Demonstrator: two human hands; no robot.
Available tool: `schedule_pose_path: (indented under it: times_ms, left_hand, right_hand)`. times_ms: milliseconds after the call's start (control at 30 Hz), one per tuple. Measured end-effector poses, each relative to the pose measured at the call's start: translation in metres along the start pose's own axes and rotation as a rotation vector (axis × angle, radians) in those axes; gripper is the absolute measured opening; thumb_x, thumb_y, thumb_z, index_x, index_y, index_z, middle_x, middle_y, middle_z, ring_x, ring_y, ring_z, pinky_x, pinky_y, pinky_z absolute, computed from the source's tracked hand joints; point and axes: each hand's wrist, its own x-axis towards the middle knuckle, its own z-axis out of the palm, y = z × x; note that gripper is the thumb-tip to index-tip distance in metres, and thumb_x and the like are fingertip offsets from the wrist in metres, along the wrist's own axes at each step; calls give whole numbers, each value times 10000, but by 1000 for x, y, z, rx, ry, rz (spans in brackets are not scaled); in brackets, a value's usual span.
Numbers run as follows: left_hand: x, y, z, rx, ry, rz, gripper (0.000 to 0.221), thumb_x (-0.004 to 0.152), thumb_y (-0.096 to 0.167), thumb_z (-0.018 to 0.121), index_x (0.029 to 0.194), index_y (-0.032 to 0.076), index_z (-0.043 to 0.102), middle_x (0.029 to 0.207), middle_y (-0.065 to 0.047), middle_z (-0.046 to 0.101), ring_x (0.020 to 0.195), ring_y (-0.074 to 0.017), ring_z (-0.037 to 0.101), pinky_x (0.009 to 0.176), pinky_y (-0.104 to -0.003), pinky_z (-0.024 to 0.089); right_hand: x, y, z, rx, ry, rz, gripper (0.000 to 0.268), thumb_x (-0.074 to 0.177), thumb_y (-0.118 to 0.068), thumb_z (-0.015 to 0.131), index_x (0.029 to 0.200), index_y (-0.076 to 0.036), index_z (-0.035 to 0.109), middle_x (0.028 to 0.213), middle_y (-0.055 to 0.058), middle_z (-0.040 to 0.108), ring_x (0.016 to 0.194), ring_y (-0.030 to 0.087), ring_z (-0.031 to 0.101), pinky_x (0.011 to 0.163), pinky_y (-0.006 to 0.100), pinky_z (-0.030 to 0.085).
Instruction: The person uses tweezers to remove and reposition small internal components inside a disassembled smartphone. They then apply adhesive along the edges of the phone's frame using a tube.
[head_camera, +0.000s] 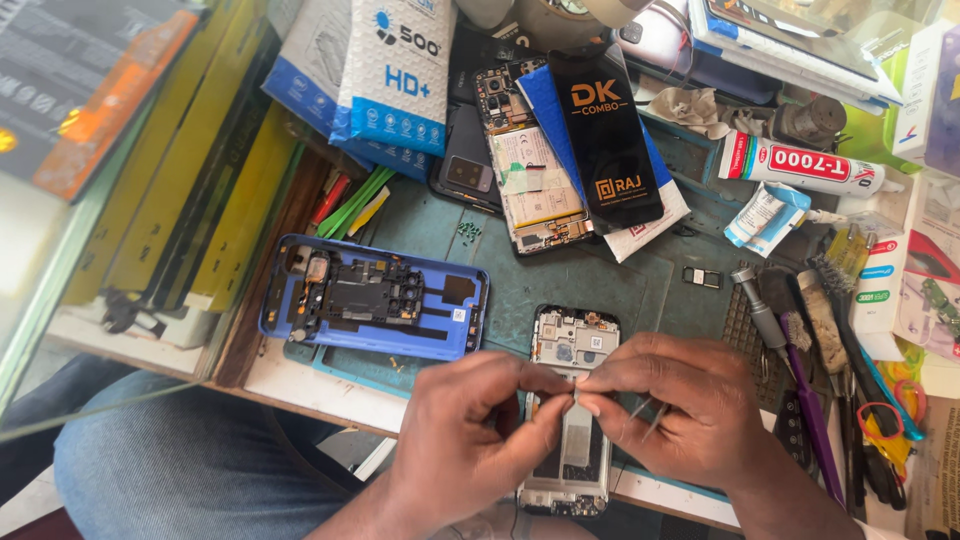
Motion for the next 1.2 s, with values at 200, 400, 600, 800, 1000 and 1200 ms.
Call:
schedule_pose_path:
  times_ms: [200,400,600,800,1000,1200]
  left_hand:
    - [1,-3,2,23,27,124,155,846,67,823,988,35,771,795,-39,725,548,-70,611,462,-228,453]
    - [3,-4,5,55,26,106,138,836,69,831,957,56,766,816,-35,759,571,-79,671,443,-224,498]
    - [4,-3,5,71,32,166,147,860,66,821,990,49,755,853,-39,754,628,-81,684,482,-225,504]
    - [1,-3,8,57,76,93,138,859,45,801,993,33,768,831,-43,742,542,-54,631,454,-215,477]
    - [-3,-5,6,-5,153,130,104,877,16,781,975,5,747,878,-46,756,550,-26,584,457,-193,447]
    - [-6,-6,4,-22,193,225,100,893,20,773,983,18,730,894,-43,751,596,-15,579,485,-181,437]
  right_hand:
    - [-1,2,-3,94,-23,99,169,806,-130,845,952,-89,769,799,28,753,682,102,766,558,227,582]
    - [-1,7,-7,120,-54,113,172,799,-125,850,945,-83,771,811,35,760,706,117,775,585,245,597]
    - [-1,8,-6,138,-88,169,144,797,-109,846,916,-77,772,805,31,763,694,117,771,583,249,594]
    - [-3,13,-7,175,-71,203,122,834,-98,808,943,-63,768,815,26,755,682,82,732,566,225,558]
    - [-6,17,-14,225,74,513,102,899,-69,760,998,-44,765,758,22,678,511,16,533,451,206,376]
    - [6,11,-8,-30,-4,274,180,855,-51,759,1034,-67,742,848,8,707,712,82,675,583,254,530]
